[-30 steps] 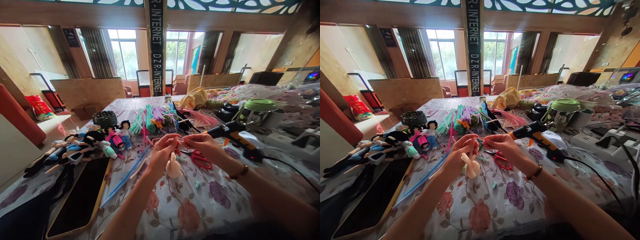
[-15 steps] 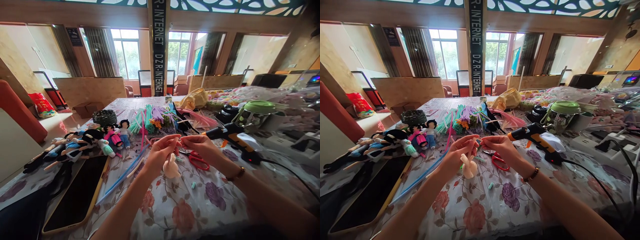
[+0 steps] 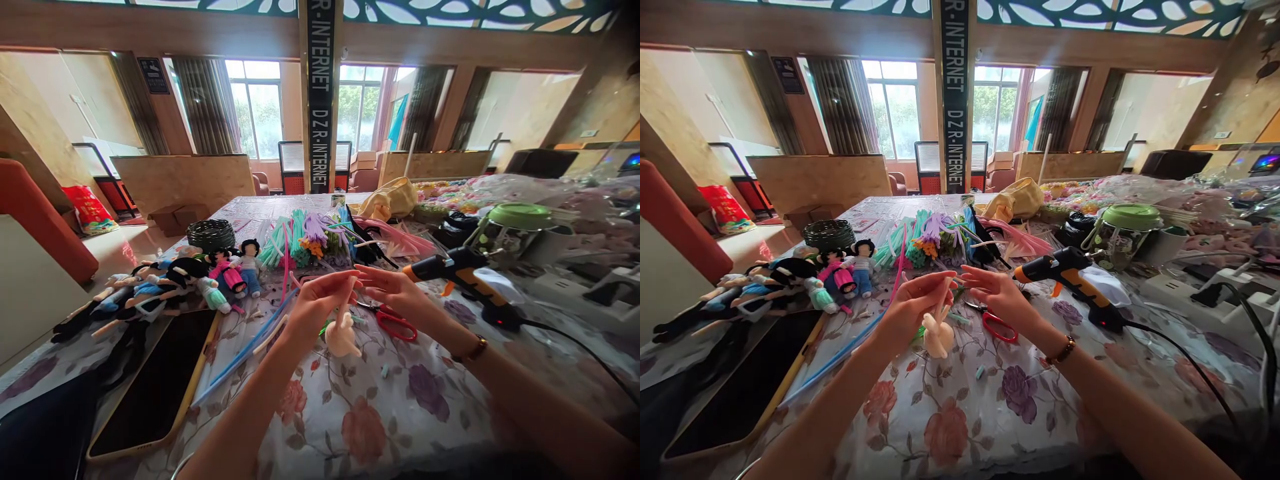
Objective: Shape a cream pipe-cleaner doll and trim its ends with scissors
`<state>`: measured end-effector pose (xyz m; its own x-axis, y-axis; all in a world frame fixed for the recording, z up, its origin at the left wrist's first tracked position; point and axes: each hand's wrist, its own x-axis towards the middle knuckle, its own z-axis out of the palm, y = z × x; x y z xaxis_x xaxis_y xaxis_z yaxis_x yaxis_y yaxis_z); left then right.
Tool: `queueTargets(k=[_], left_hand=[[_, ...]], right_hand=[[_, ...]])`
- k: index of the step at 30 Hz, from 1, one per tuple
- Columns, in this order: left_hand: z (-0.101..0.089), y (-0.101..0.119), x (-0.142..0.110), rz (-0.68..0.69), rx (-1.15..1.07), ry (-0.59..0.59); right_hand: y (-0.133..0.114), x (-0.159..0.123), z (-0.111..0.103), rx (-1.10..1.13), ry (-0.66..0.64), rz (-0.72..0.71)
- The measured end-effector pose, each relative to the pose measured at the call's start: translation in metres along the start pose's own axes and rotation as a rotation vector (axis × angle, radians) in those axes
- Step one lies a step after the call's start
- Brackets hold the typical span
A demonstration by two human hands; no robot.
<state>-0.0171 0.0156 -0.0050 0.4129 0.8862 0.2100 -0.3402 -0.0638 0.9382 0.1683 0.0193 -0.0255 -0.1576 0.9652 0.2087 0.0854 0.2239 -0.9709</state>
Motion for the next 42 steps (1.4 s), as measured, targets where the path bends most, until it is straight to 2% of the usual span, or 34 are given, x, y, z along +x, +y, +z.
queueTargets(k=[2, 6, 11, 15, 18, 22, 26, 29, 31, 37, 42], left_hand=[[0.0, 0.0, 0.0, 0.003, 0.003, 0.025], [0.001, 0.002, 0.0, 0.023, -0.028, 0.068], [-0.003, 0.0, 0.001, 0.052, -0.008, 0.077], [-0.005, 0.0, 0.002, 0.07, -0.018, 0.061], [-0.006, 0.0, 0.001, 0.095, -0.013, 0.066], [-0.004, 0.001, 0.001, 0.149, -0.006, 0.149], [-0.001, 0.002, 0.002, 0.196, 0.022, 0.25], [0.0, 0.003, 0.003, 0.229, 0.046, 0.301], [0.001, 0.003, 0.002, 0.235, 0.042, 0.326], [0.0, 0.004, 0.001, 0.197, -0.002, 0.284], [0.002, 0.004, 0.002, 0.127, 0.009, 0.277]], right_hand=[[0.003, 0.001, 0.0, -0.02, -0.042, -0.014], [0.004, 0.002, -0.002, -0.131, -0.021, -0.063], [-0.001, 0.001, -0.003, -0.17, 0.134, -0.05], [-0.006, 0.0, 0.001, -0.195, 0.203, -0.151], [-0.009, -0.002, 0.006, -0.228, 0.184, -0.16], [-0.012, -0.004, 0.009, -0.137, 0.076, -0.289], [-0.016, -0.009, 0.005, -0.012, -0.133, -0.177], [-0.018, -0.013, 0.003, 0.057, -0.23, -0.076], [-0.018, -0.013, 0.003, 0.101, -0.271, -0.066], [-0.013, -0.011, 0.008, 0.159, -0.155, -0.1], [-0.016, -0.01, 0.012, 0.205, -0.117, -0.109]])
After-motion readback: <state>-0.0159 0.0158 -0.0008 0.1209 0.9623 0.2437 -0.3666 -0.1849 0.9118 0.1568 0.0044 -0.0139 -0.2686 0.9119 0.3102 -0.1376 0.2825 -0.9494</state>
